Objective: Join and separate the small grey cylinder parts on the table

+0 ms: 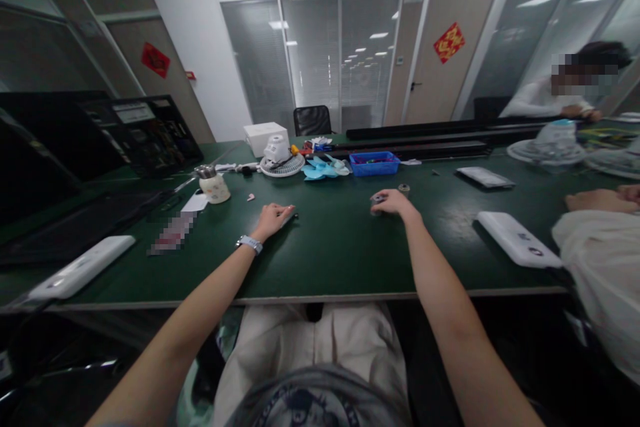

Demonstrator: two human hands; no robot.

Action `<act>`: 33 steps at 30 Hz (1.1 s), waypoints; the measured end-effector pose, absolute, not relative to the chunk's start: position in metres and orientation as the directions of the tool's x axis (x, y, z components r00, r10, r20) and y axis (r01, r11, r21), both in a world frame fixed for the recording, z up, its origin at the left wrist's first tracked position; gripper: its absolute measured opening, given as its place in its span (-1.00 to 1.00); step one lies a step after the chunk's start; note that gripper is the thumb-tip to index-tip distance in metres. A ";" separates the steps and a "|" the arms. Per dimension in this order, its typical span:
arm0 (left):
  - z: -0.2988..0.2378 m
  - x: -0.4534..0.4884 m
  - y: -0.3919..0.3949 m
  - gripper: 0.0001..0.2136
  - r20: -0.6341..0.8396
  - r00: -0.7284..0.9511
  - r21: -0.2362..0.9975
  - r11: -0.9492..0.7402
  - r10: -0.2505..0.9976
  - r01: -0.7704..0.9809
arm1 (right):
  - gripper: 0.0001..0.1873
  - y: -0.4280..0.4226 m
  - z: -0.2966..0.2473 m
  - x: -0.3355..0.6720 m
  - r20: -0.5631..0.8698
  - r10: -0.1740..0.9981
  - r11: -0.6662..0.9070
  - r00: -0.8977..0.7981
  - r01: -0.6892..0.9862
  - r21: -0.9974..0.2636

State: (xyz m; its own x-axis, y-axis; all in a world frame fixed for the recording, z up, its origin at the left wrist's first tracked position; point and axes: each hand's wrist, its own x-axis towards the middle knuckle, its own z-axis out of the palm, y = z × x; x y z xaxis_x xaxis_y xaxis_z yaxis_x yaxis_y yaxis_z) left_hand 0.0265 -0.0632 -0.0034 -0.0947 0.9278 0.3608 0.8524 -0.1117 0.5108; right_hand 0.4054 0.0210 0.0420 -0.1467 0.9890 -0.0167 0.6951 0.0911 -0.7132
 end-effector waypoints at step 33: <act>0.000 0.028 -0.060 -0.60 0.441 -0.289 0.644 -0.076 0.850 0.761 | -0.75 -0.026 0.044 0.251 0.322 0.839 0.542 -0.439 0.734 -0.409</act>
